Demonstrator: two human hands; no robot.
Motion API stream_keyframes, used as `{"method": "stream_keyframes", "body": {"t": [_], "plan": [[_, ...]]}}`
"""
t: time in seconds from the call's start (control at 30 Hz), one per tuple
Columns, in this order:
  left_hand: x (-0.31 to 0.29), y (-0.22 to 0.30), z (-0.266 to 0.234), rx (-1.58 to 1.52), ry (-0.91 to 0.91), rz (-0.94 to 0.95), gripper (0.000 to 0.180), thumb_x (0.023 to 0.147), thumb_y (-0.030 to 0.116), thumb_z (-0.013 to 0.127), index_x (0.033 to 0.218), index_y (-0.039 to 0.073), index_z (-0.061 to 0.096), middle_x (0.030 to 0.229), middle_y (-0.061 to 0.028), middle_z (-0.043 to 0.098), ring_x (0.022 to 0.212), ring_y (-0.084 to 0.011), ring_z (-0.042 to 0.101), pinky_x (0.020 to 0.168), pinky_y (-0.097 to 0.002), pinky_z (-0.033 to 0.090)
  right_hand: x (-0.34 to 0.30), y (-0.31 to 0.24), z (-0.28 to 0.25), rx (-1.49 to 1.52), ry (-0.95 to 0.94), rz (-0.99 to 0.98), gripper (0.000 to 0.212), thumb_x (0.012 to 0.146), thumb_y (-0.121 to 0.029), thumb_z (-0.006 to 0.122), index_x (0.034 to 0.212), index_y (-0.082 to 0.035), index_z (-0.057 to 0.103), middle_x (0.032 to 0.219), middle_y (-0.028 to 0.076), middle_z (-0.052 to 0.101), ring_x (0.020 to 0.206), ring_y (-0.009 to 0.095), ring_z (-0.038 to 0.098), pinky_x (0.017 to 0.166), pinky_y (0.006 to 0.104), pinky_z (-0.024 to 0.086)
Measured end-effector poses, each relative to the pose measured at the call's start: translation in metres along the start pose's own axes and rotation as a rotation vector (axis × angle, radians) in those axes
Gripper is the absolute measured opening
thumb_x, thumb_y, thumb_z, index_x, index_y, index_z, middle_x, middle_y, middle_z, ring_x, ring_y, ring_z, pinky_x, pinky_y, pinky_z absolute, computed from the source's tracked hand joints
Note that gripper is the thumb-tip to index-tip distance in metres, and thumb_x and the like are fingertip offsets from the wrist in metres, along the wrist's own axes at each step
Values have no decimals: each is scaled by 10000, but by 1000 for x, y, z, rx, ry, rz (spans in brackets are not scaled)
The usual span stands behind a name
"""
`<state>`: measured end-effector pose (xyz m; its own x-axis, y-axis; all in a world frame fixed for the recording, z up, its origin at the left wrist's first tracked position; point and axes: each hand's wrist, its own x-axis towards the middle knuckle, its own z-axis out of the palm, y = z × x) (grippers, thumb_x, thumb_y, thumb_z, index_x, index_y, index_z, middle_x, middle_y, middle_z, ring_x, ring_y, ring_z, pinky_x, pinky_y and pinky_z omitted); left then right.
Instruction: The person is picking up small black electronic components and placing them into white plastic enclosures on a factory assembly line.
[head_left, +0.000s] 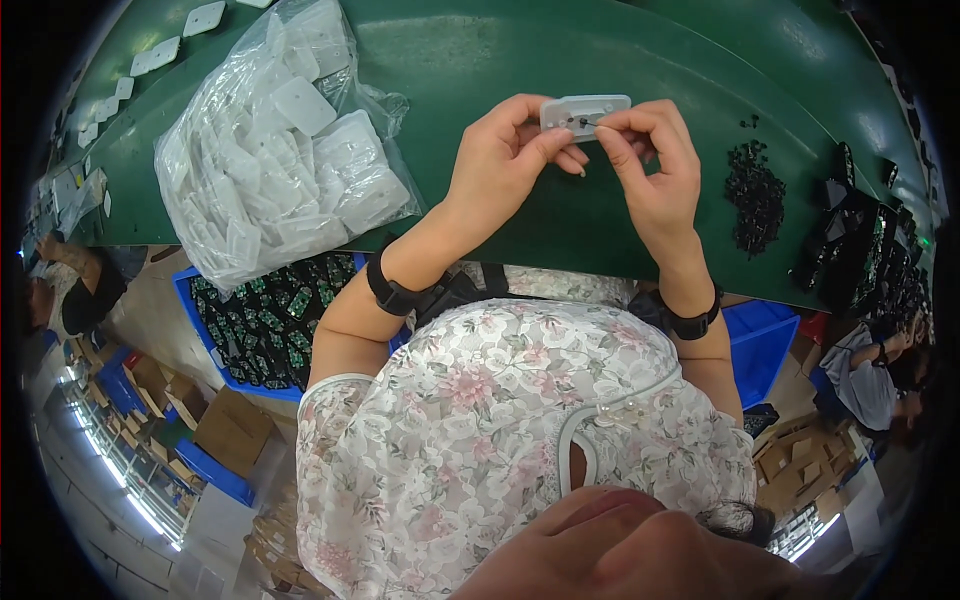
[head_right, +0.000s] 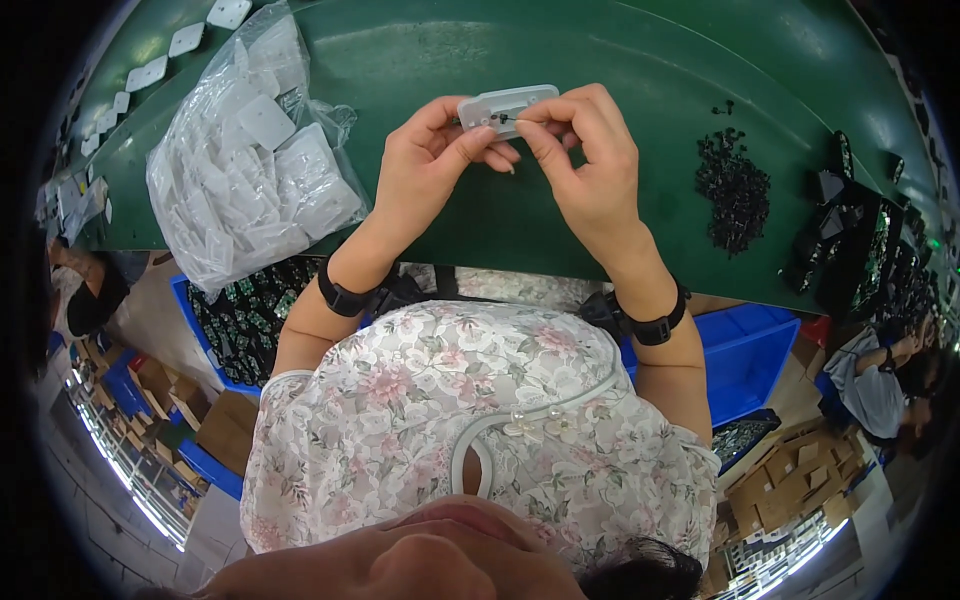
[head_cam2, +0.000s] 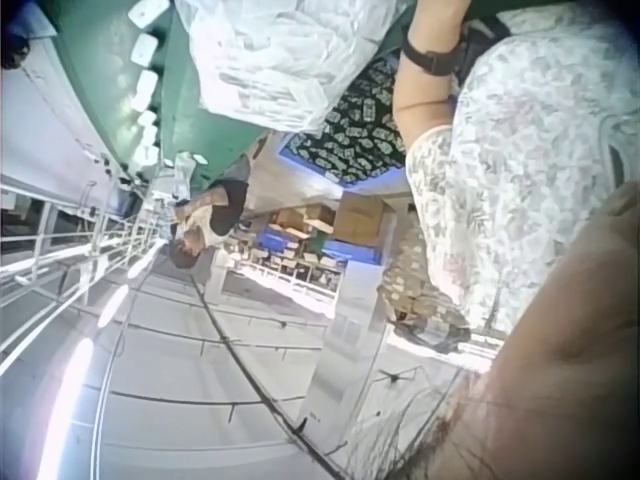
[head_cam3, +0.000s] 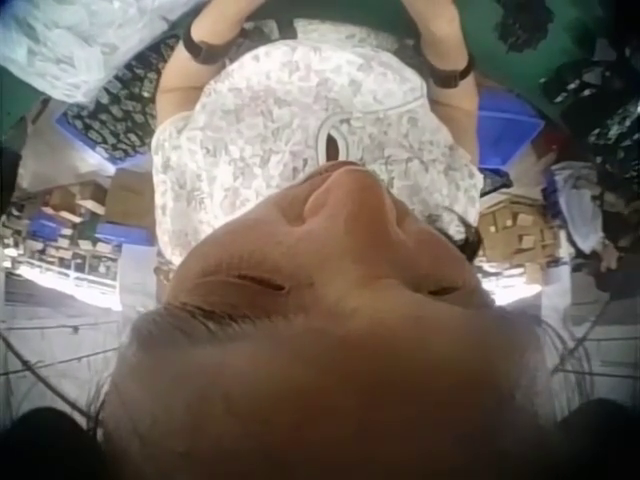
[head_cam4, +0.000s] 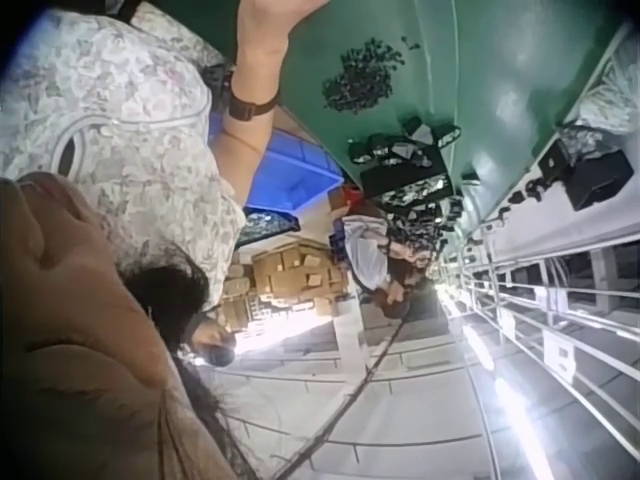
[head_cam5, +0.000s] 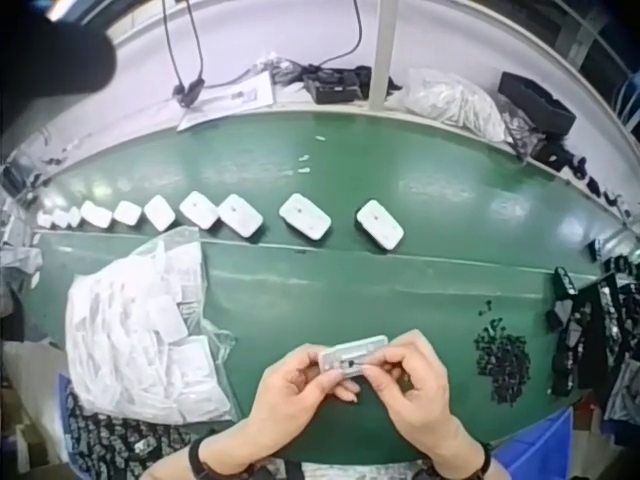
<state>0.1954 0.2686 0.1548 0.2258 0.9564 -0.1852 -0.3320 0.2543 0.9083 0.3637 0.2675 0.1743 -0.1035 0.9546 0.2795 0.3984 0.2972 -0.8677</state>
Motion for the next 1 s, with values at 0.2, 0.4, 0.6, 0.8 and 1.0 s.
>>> {"method": "stream_keyframes", "body": {"t": [0.2,0.4,0.6,0.8,1.0], "plan": [[-1,-4,-2,89,-37,21,114,898,-8,548,995,-65,531,926,-128,617,770,-173,670,682,-252,542,-3,0,5,-12,-29,92,73,815,-26,673,868,-14,624,822,3,535,680,67,463,592,191,361],[-1,-5,7,209,-7,259,37,885,-22,558,895,-57,565,909,-79,562,749,-169,661,662,-247,548,-8,1,17,388,59,376,67,823,-22,671,854,-15,612,785,-2,518,665,48,433,588,177,336],[-3,-9,-1,157,13,174,68,891,15,577,883,-50,558,897,-72,559,695,-134,630,599,-228,520,-12,2,14,-3,-42,165,181,785,-62,710,914,-23,590,782,24,514,644,102,457,567,215,382],[-6,0,-1,17,-74,16,75,901,31,576,908,-38,547,856,-58,559,664,-116,614,575,-223,502,-5,3,-2,-35,-32,101,342,750,-99,750,1050,-35,599,926,-12,515,716,45,419,580,172,312],[-7,1,-3,129,-117,-45,70,898,32,579,907,-32,553,776,-62,592,658,-114,609,595,-215,495,-5,0,-11,149,-175,409,234,779,-92,738,929,-25,571,792,-28,541,654,28,446,564,163,365]]}}
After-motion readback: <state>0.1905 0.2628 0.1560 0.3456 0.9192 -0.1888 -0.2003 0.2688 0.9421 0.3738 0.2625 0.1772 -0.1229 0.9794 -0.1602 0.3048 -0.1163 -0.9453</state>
